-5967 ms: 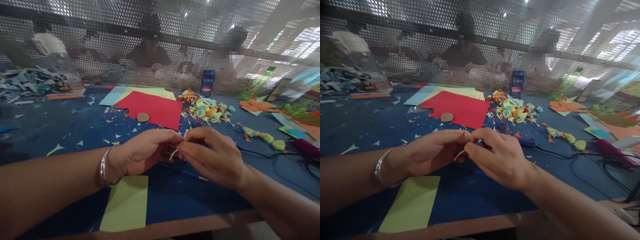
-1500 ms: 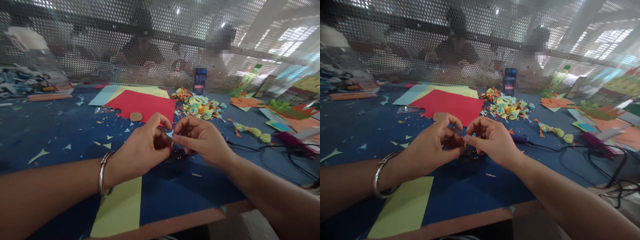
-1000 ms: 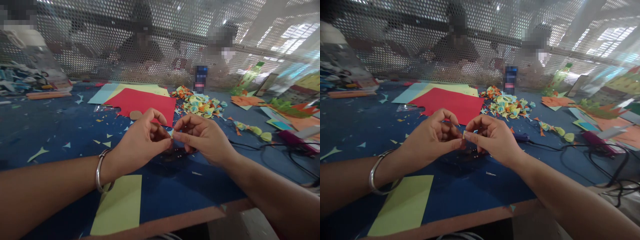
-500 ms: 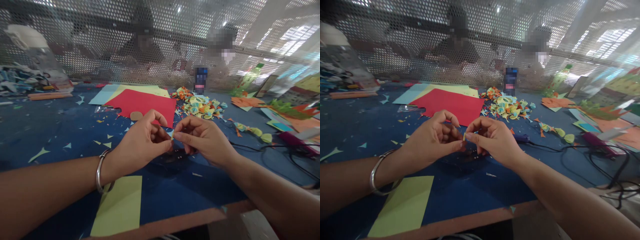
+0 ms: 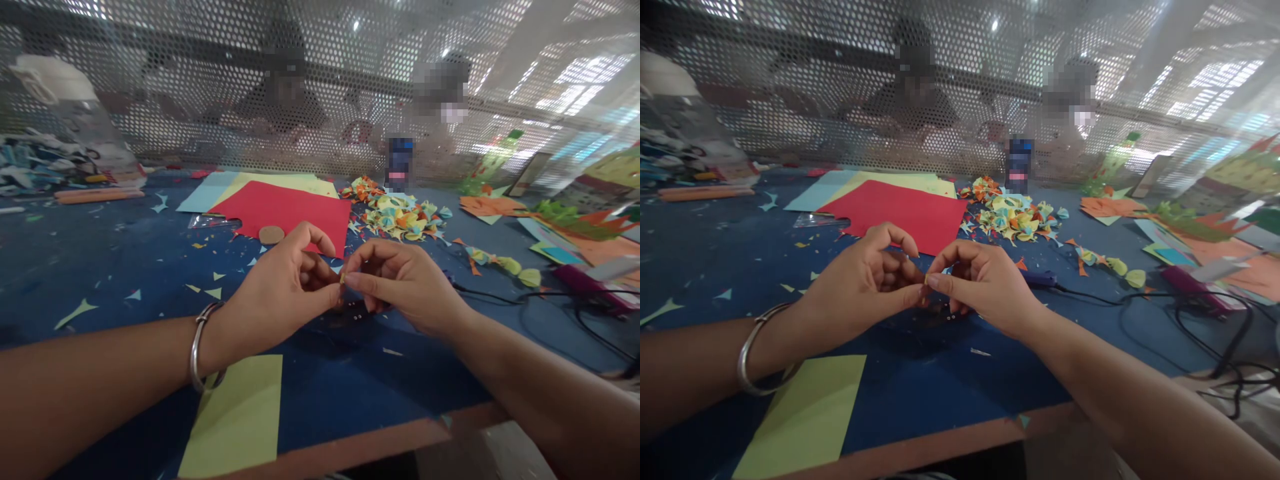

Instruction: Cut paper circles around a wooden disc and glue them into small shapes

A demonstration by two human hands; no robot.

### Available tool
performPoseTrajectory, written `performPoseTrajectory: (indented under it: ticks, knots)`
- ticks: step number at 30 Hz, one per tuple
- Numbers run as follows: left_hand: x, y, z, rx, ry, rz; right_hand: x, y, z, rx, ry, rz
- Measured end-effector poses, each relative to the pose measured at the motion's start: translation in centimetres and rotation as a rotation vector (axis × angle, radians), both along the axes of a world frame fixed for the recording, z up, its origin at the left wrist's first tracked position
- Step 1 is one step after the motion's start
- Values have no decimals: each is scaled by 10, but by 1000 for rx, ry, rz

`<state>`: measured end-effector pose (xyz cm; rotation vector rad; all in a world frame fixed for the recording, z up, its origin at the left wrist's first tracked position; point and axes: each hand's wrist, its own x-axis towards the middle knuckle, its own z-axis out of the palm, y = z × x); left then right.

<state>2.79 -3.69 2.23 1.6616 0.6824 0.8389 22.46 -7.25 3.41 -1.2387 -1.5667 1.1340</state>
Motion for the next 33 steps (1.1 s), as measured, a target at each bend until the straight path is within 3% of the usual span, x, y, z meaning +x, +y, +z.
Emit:
performPoseTrajectory:
  ticks: [33]
  knots:
    - [-2,1,-3,34,62,-42,-2,-2,-1,55,-46,13]
